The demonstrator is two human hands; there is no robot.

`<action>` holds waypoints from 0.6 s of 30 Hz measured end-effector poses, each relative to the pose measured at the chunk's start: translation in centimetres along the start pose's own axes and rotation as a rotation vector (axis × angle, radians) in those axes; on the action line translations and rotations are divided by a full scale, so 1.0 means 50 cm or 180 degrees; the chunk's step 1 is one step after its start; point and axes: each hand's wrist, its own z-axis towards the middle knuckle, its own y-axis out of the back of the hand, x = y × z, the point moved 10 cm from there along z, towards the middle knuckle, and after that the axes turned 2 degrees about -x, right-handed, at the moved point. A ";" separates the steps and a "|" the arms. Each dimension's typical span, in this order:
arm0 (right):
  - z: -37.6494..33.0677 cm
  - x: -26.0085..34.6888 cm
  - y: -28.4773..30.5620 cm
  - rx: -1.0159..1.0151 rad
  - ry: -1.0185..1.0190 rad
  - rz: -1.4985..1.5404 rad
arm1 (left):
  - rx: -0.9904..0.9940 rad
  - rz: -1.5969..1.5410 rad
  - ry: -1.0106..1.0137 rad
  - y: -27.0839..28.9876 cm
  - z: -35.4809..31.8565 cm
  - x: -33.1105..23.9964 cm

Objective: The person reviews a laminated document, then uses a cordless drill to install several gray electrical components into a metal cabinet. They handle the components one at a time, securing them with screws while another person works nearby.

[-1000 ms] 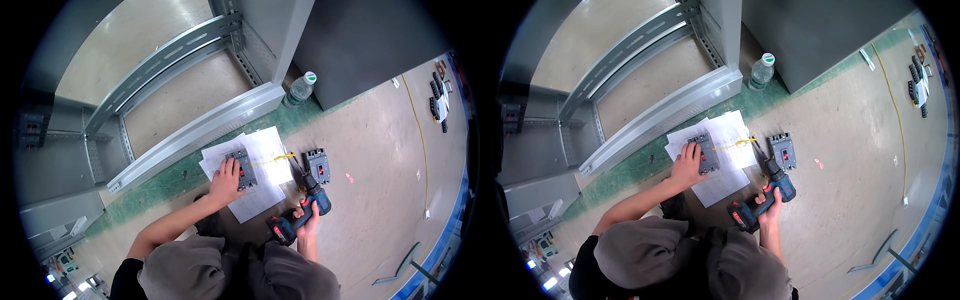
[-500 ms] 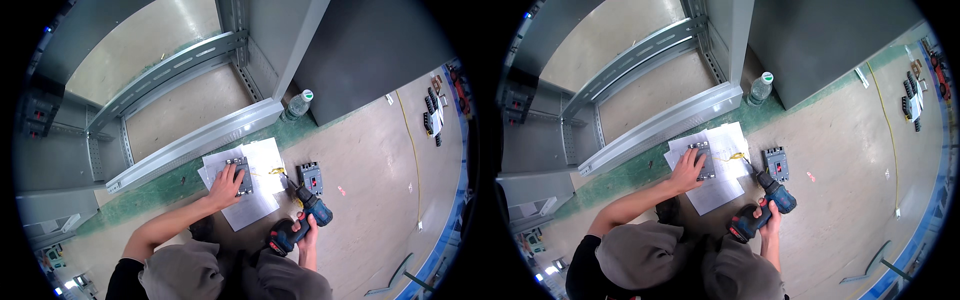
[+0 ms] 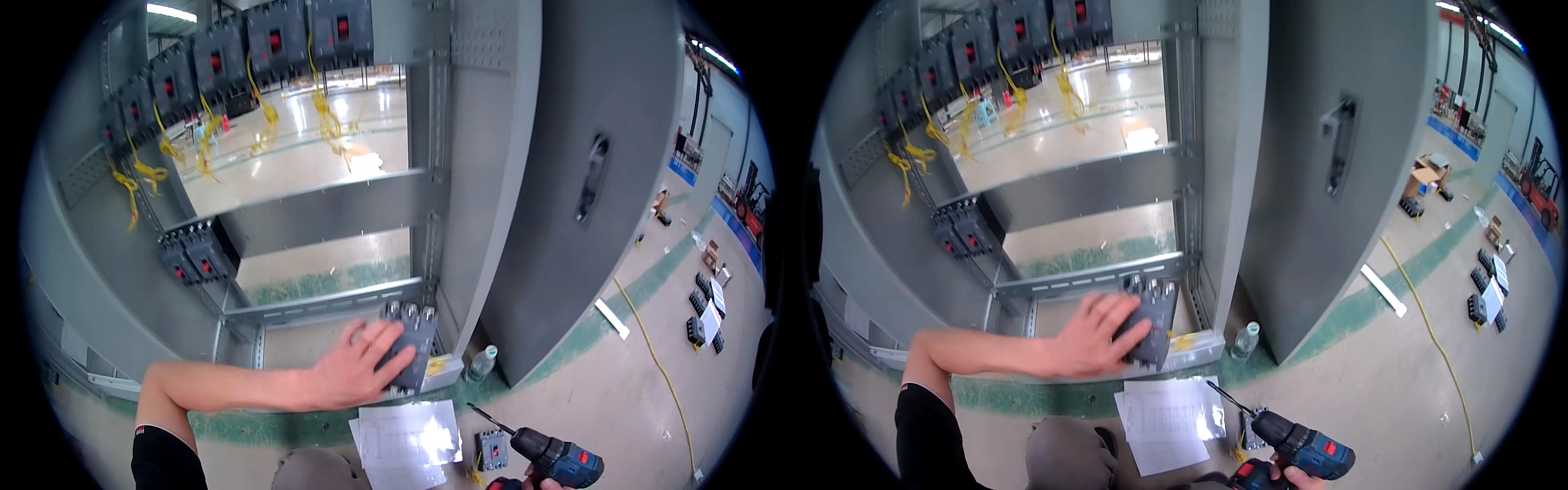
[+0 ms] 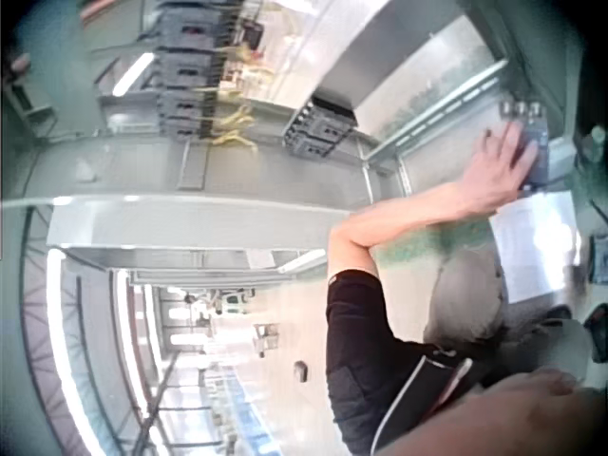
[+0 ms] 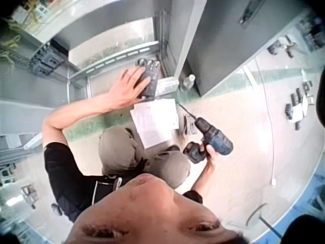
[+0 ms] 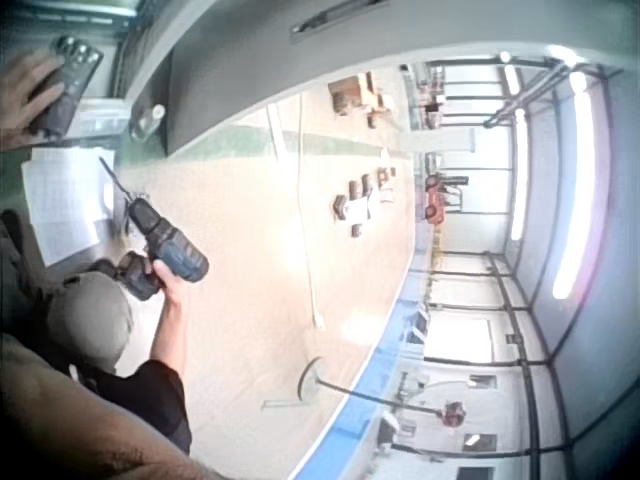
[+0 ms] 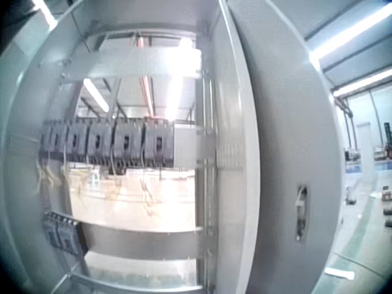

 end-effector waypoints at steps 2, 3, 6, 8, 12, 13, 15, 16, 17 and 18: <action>0.011 0.074 -0.067 0.0095 0.0316 0.0266 | -0.0580 0.0509 -0.0138 0.111 0.071 0.033; 0.026 0.092 -0.089 0.0207 0.0480 0.0218 | -0.0768 0.0802 -0.0249 0.159 0.097 0.054; 0.056 0.124 -0.114 0.0420 0.0975 -0.0193 | -0.1315 0.1607 -0.0398 0.303 0.190 0.090; 0.069 0.137 -0.086 0.0325 0.1293 -0.0969 | -0.1644 0.2116 -0.0462 0.358 0.256 0.114; 0.079 0.231 -0.177 0.0803 0.1096 -0.0087 | -0.1741 0.2456 -0.0352 0.387 0.385 0.205; 0.071 0.285 -0.212 0.0712 0.1554 -0.0204 | -0.1600 0.2525 -0.0240 0.373 0.398 0.244; 0.059 0.350 -0.266 0.0726 0.1935 -0.0188 | -0.1494 0.2656 -0.0019 0.382 0.417 0.305; 0.064 0.360 -0.269 0.0783 0.1867 -0.0095 | -0.1570 0.2664 0.0072 0.400 0.439 0.320; 0.071 0.369 -0.280 0.0841 0.1759 0.0012 | -0.1604 0.2658 0.0163 0.406 0.455 0.337; 0.062 0.406 -0.288 0.0788 0.2003 0.0014 | -0.1551 0.2673 0.0263 0.409 0.468 0.357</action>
